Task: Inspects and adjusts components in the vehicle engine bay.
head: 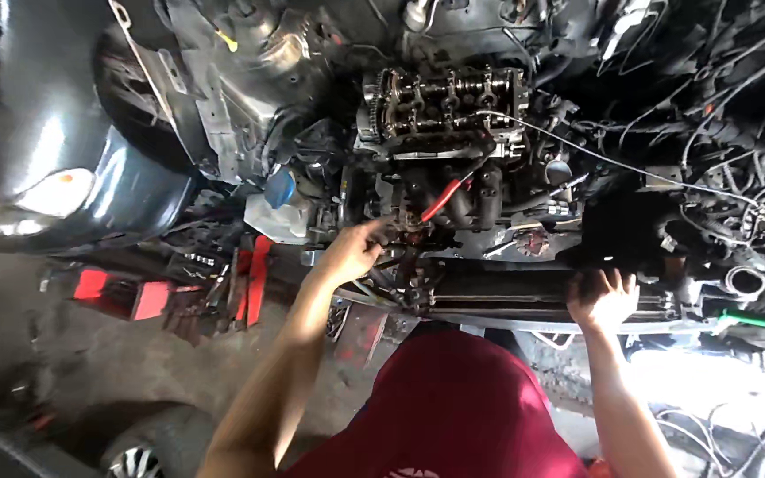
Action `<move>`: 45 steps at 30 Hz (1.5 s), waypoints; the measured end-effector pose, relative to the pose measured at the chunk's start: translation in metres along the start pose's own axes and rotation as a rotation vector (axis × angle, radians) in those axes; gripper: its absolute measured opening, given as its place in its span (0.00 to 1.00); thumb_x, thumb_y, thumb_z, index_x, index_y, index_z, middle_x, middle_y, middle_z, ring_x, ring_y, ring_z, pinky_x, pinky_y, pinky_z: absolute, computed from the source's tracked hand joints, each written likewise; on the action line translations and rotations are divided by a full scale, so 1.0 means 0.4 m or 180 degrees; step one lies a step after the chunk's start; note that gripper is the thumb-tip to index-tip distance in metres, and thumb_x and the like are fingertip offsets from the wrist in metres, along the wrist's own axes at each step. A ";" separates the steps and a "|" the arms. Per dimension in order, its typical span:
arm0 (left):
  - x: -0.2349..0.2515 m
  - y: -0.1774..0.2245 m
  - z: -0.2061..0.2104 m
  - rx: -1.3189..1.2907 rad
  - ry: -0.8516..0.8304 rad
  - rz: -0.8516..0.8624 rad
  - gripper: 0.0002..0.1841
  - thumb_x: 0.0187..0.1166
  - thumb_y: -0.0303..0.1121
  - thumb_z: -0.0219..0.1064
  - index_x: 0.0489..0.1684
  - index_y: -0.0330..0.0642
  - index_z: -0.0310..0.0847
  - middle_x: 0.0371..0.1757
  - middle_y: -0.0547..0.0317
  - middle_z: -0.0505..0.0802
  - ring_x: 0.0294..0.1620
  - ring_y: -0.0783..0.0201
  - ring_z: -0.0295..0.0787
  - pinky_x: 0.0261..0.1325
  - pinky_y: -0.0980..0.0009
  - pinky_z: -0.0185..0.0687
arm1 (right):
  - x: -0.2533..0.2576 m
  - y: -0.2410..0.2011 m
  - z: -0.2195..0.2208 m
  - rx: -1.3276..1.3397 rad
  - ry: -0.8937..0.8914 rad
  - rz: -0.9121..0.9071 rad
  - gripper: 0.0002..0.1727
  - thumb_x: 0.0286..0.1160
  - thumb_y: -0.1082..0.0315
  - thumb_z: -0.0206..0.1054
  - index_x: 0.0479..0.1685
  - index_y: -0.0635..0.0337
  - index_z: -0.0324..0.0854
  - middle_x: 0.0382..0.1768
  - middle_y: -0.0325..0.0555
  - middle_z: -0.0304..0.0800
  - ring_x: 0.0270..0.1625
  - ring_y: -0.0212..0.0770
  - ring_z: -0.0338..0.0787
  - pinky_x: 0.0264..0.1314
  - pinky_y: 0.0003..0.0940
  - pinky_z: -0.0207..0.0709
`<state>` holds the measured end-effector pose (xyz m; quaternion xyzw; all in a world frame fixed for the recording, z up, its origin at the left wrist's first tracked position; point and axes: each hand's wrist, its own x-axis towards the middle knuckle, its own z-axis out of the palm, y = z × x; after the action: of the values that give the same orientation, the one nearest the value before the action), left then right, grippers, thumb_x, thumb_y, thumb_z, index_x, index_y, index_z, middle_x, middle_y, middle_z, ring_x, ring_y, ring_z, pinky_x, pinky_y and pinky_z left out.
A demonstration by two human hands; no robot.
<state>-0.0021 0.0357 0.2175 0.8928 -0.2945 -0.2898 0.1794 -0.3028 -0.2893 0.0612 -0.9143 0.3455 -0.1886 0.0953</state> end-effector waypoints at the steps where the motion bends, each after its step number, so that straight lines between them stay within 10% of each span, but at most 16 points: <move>1: -0.020 -0.028 0.002 -0.0260 0.0210 0.0065 0.30 0.81 0.21 0.62 0.85 0.49 0.71 0.51 0.49 0.95 0.47 0.55 0.93 0.56 0.50 0.88 | 0.000 -0.004 -0.004 -0.0023 -0.0046 0.0024 0.29 0.74 0.47 0.52 0.40 0.62 0.92 0.50 0.66 0.93 0.60 0.75 0.86 0.62 0.70 0.71; 12: -0.145 -0.210 -0.010 -0.1817 0.1750 0.0544 0.28 0.78 0.23 0.57 0.82 0.36 0.69 0.47 0.56 0.94 0.37 0.71 0.92 0.44 0.72 0.91 | 0.017 -0.085 -0.058 -0.0381 -0.0830 0.0432 0.23 0.82 0.61 0.61 0.61 0.73 0.86 0.69 0.75 0.82 0.79 0.77 0.73 0.87 0.66 0.55; 25: -0.315 -0.363 0.102 -0.2942 0.2560 0.0388 0.31 0.73 0.23 0.60 0.83 0.40 0.69 0.48 0.56 0.93 0.34 0.68 0.92 0.39 0.72 0.91 | 0.038 -0.121 -0.083 -0.0706 -0.1380 0.0147 0.22 0.86 0.66 0.60 0.68 0.75 0.81 0.72 0.79 0.77 0.81 0.78 0.69 0.88 0.66 0.52; 32: -0.407 -0.306 0.171 -0.3166 0.2761 -0.0023 0.32 0.75 0.20 0.62 0.83 0.47 0.71 0.59 0.56 0.92 0.37 0.67 0.92 0.41 0.70 0.93 | 0.025 -0.106 -0.066 -0.0543 -0.1257 0.0506 0.22 0.85 0.63 0.63 0.70 0.70 0.81 0.75 0.75 0.77 0.82 0.72 0.71 0.84 0.66 0.60; 45: -0.466 -0.041 0.395 -0.6111 0.2675 -0.0163 0.29 0.68 0.28 0.57 0.75 0.46 0.74 0.36 0.57 0.92 0.31 0.65 0.88 0.38 0.68 0.87 | 0.014 -0.056 -0.067 -0.0055 -0.1193 0.0054 0.24 0.81 0.59 0.65 0.66 0.69 0.84 0.69 0.73 0.83 0.77 0.71 0.78 0.76 0.72 0.65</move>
<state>-0.2164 0.1419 0.1650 0.4102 0.1643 -0.0720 0.8942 -0.2965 -0.2777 0.0943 -0.9313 0.3310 -0.0112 0.1517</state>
